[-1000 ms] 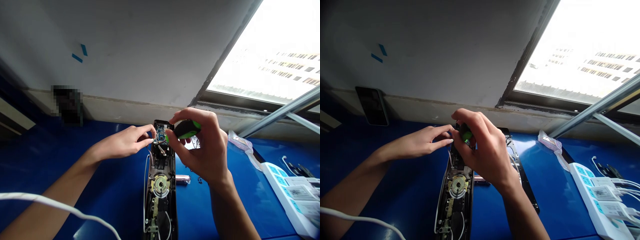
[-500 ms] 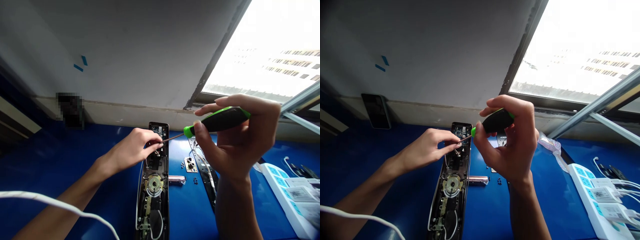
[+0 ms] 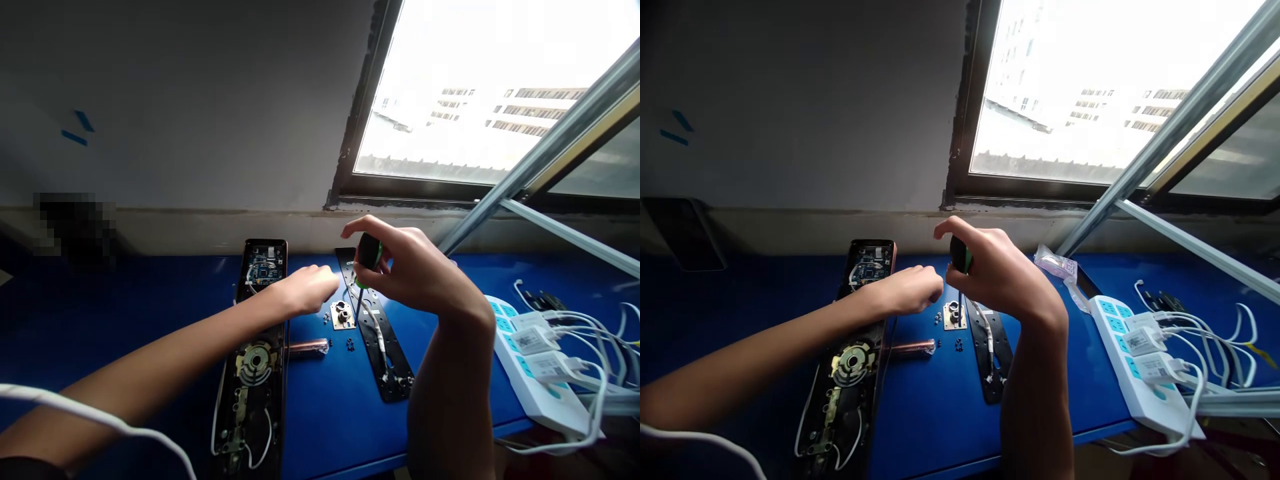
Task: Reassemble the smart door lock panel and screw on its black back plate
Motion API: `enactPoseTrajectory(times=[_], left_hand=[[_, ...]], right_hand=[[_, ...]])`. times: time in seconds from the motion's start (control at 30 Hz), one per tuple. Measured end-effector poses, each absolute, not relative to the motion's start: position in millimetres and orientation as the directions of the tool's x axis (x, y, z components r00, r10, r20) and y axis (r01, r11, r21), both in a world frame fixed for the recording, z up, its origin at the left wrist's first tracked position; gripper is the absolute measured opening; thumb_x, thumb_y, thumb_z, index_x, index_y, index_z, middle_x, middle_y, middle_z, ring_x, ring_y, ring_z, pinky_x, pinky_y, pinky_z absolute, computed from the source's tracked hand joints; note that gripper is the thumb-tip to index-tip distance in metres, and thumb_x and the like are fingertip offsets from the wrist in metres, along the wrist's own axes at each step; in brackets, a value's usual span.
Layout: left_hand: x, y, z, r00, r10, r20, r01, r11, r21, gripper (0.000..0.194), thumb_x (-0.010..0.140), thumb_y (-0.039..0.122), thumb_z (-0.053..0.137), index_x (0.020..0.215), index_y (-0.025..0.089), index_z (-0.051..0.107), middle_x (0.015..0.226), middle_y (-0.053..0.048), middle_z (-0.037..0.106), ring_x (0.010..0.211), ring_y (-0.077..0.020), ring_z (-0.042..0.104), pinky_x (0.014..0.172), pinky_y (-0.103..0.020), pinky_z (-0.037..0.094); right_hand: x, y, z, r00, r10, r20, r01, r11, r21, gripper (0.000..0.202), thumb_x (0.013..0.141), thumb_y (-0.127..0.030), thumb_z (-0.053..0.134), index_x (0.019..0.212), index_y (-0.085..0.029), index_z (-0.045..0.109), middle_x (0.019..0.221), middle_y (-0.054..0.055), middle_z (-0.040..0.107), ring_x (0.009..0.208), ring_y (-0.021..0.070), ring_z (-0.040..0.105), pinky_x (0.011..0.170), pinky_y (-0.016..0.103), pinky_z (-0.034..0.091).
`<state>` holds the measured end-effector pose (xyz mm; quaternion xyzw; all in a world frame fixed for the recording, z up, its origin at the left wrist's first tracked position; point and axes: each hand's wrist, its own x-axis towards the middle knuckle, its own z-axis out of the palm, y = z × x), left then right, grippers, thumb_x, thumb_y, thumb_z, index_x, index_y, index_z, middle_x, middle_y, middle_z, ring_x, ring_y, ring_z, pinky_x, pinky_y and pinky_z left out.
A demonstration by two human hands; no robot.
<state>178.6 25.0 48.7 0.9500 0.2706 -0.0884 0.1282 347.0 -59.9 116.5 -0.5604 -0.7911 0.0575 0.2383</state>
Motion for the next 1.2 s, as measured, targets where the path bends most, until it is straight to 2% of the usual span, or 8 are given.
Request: enactPoseTrajectory(times=[0.13,0.4,0.6,0.77,0.97,1.03,1.13,1.2], left_hand=[[193,29,30,0.833,0.461,-0.306,0.527,-0.829,0.185,0.019,0.072,-0.001,0.061,0.074,0.017,0.067,0.079,-0.007,0.069,0.068,-0.0209,0.064,0.058,-0.029,0.039],[195,34,12,0.819,0.464,-0.338,0.544,-0.815,0.201,0.019,0.076,0.004,0.062,0.082,0.019,0.071,0.089,-0.007,0.071,0.076,-0.0225,0.068,0.066,-0.03,0.049],[195,40,9,0.818,0.46,-0.346,0.545,-0.813,0.206,0.02,0.075,0.004,0.064,0.084,0.02,0.07,0.087,-0.005,0.072,0.074,-0.0209,0.067,0.061,-0.027,0.047],[191,32,17,0.82,0.486,-0.302,0.543,-0.828,0.141,0.021,0.074,0.0,0.06,0.081,0.018,0.068,0.083,-0.007,0.071,0.071,-0.0221,0.066,0.059,-0.029,0.043],[157,8,43,0.834,0.532,-0.143,0.547,-0.83,0.105,0.019,0.092,0.007,0.057,0.08,0.017,0.068,0.088,-0.009,0.071,0.08,-0.0245,0.068,0.066,-0.033,0.047],[137,3,47,0.866,0.5,-0.006,0.493,-0.853,0.168,0.017,0.094,0.009,0.061,0.082,0.017,0.07,0.096,-0.007,0.072,0.086,-0.0222,0.069,0.072,-0.033,0.051],[105,0,45,0.875,0.446,0.189,0.403,-0.887,0.226,0.007,0.094,0.014,0.069,0.097,0.017,0.075,0.115,-0.008,0.072,0.108,-0.0241,0.066,0.092,-0.036,0.056],[87,1,40,0.848,0.432,0.307,0.372,-0.898,0.235,0.01,0.096,0.016,0.068,0.102,0.016,0.076,0.118,-0.009,0.071,0.117,-0.0254,0.062,0.095,-0.037,0.057]], right_hand=[[354,-61,116,-0.235,0.944,0.233,0.885,0.307,-0.349,0.044,0.083,-0.02,0.067,0.126,-0.03,0.061,0.088,-0.003,0.072,0.066,0.0103,0.055,0.061,0.024,0.046],[357,-64,119,-0.243,0.934,0.262,0.879,0.327,-0.348,0.044,0.084,-0.021,0.071,0.127,-0.029,0.062,0.089,-0.002,0.07,0.065,0.0088,0.054,0.057,0.02,0.043],[357,-62,118,-0.258,0.927,0.272,0.876,0.343,-0.338,0.042,0.085,-0.021,0.071,0.126,-0.028,0.062,0.088,-0.002,0.07,0.065,0.0088,0.053,0.059,0.021,0.042],[351,-60,117,-0.274,0.928,0.253,0.879,0.349,-0.326,0.041,0.085,-0.02,0.07,0.124,-0.027,0.063,0.088,-0.001,0.07,0.064,0.0085,0.053,0.058,0.022,0.041],[339,-61,118,-0.319,0.916,0.244,0.849,0.39,-0.357,0.036,0.089,-0.022,0.071,0.123,-0.026,0.063,0.092,-0.001,0.073,0.07,0.0097,0.061,0.063,0.022,0.045],[332,-61,117,-0.339,0.911,0.235,0.829,0.407,-0.382,0.031,0.09,-0.022,0.071,0.119,-0.026,0.063,0.094,-0.001,0.074,0.073,0.01,0.063,0.065,0.022,0.046],[319,-60,111,-0.312,0.916,0.252,0.831,0.391,-0.396,0.018,0.09,-0.022,0.069,0.107,-0.025,0.064,0.091,-0.002,0.072,0.073,0.01,0.062,0.065,0.023,0.045],[310,-59,103,-0.258,0.929,0.267,0.85,0.35,-0.395,0.011,0.09,-0.023,0.069,0.098,-0.024,0.062,0.085,-0.002,0.069,0.07,0.01,0.059,0.064,0.024,0.042]])
